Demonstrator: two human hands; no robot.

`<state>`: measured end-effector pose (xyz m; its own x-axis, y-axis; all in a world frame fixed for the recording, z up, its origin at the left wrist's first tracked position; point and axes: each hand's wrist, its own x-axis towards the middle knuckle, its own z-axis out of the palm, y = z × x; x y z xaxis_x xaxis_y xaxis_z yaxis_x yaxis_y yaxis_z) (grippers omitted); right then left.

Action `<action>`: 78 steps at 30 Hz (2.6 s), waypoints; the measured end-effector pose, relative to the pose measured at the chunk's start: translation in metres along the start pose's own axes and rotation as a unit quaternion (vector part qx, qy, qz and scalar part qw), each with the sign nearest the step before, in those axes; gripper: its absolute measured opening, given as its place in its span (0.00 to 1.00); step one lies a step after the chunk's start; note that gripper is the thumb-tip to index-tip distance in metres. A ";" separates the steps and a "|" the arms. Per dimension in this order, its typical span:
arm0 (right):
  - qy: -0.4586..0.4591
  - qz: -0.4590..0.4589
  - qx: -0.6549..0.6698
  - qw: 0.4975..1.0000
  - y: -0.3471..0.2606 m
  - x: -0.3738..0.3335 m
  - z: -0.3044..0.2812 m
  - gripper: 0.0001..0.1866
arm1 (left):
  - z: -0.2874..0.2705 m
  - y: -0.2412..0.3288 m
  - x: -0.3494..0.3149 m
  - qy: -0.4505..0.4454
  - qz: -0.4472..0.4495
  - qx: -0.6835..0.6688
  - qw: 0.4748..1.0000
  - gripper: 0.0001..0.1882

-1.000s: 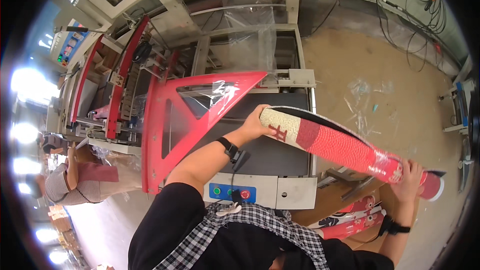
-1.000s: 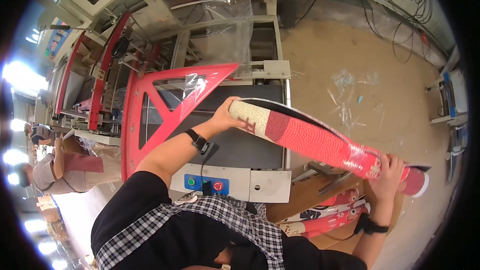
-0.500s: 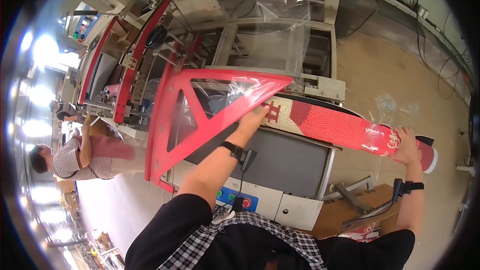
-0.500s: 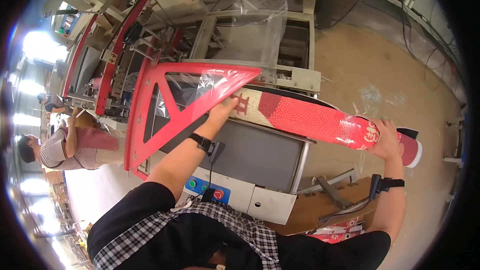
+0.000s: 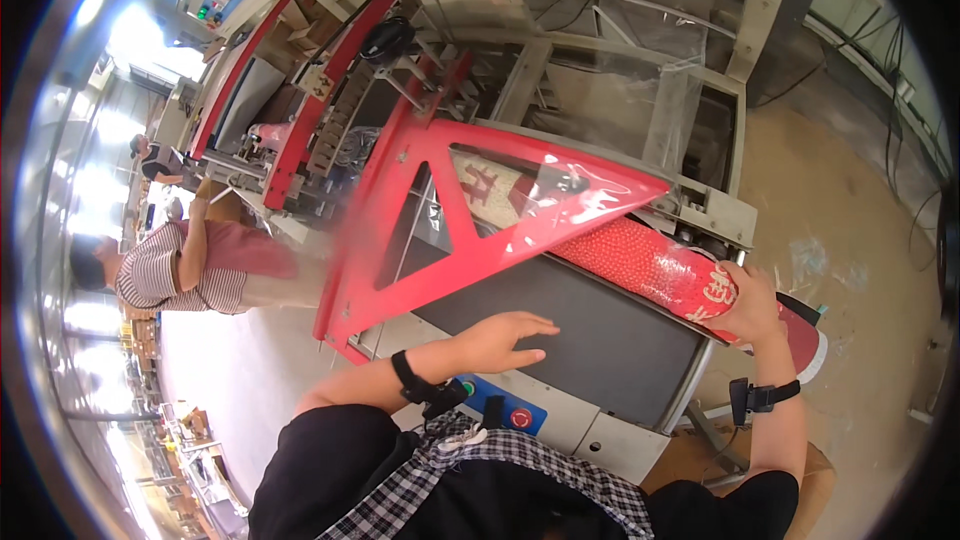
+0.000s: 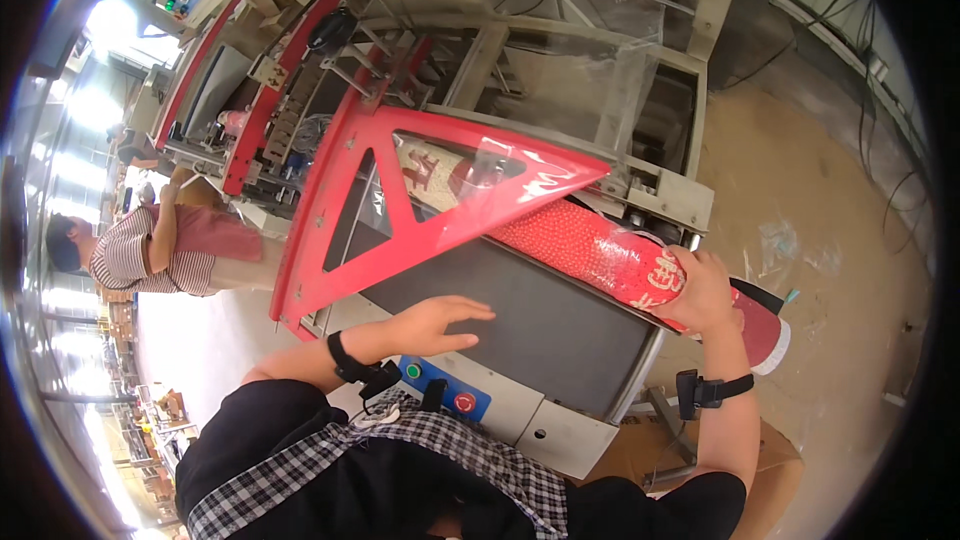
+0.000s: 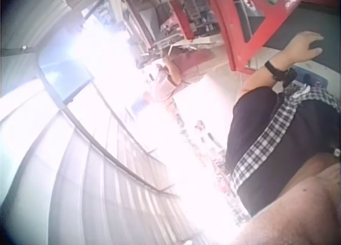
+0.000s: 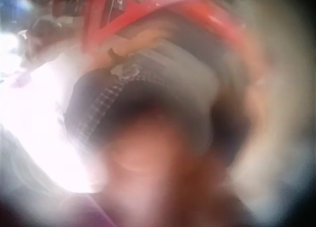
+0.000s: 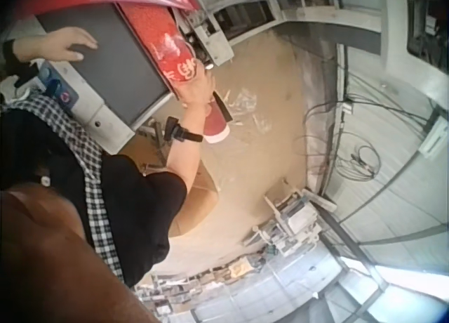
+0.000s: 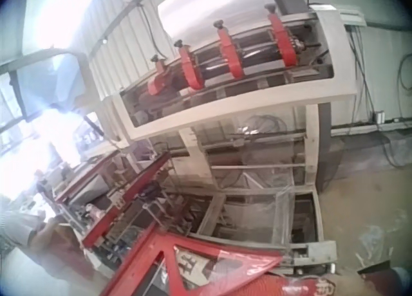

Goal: Placing rolled plastic products into a shrink-wrap machine for packaging.

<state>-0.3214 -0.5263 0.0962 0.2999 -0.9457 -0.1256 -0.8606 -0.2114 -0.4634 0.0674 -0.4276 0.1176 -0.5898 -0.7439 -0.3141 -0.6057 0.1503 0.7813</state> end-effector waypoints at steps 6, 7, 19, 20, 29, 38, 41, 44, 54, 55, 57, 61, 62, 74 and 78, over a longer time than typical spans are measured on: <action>-0.060 -0.001 0.000 0.998 -0.038 0.032 0.009 0.45 | -0.077 -0.003 -0.052 0.191 -0.048 -0.002 0.980 0.18; -0.079 0.001 0.012 0.997 -0.042 0.035 0.013 0.48 | -0.091 -0.015 -0.061 0.246 -0.047 0.021 0.968 0.18; 0.251 0.216 -0.115 0.936 0.045 -0.092 0.047 0.38 | -0.206 -0.219 -0.145 0.202 -0.301 -0.617 0.698 0.31; 0.249 0.211 -0.116 0.938 0.052 -0.096 0.052 0.38 | -0.209 -0.225 -0.137 0.174 -0.266 -0.680 0.661 0.29; 0.163 0.279 0.239 0.916 0.000 -0.065 0.076 0.22 | -0.198 -0.280 -0.146 0.318 -0.318 -0.666 0.595 0.18; 0.159 0.272 0.228 0.921 -0.046 -0.023 0.097 0.19 | -0.214 -0.261 -0.131 0.242 -0.249 -0.697 0.627 0.17; 0.144 0.252 0.270 0.918 -0.072 -0.008 0.099 0.17 | -0.204 -0.284 -0.135 0.264 -0.292 -0.652 0.648 0.17; 0.136 0.227 0.312 0.913 -0.081 0.005 0.114 0.15 | -0.202 -0.289 -0.153 0.295 -0.319 -0.651 0.622 0.16; 0.129 0.146 0.355 0.914 -0.171 -0.034 0.123 0.22 | -0.180 -0.097 -0.224 0.275 -0.059 -0.613 0.738 0.13; 0.157 0.176 0.354 0.905 -0.176 -0.051 0.124 0.22 | -0.171 -0.088 -0.224 0.149 0.010 -0.649 0.746 0.13; 0.153 0.179 0.342 0.910 -0.181 -0.096 0.127 0.19 | -0.150 -0.060 -0.217 0.003 -0.043 -0.671 0.741 0.14; 0.203 0.299 0.434 0.825 -0.190 -0.199 0.150 0.14 | -0.097 -0.049 -0.187 -0.162 -0.134 -0.661 0.721 0.16; 0.224 0.331 0.409 0.820 -0.194 -0.228 0.154 0.13 | -0.088 -0.042 -0.180 -0.152 -0.134 -0.659 0.724 0.16; 0.141 0.702 0.374 0.590 -0.134 -0.603 0.369 0.21 | 0.082 0.051 -0.132 -0.350 -0.191 -0.520 0.755 0.20; -0.005 0.720 0.374 0.584 -0.085 -0.666 0.407 0.28 | 0.205 0.091 -0.106 -0.406 -0.225 -0.359 0.810 0.23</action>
<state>-0.2811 0.2221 -0.1376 -0.5089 -0.0074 -0.8608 0.1962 0.9727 -0.1244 -0.0348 -0.2012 0.1115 -0.7291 0.0983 -0.6773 -0.5614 -0.6518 0.5098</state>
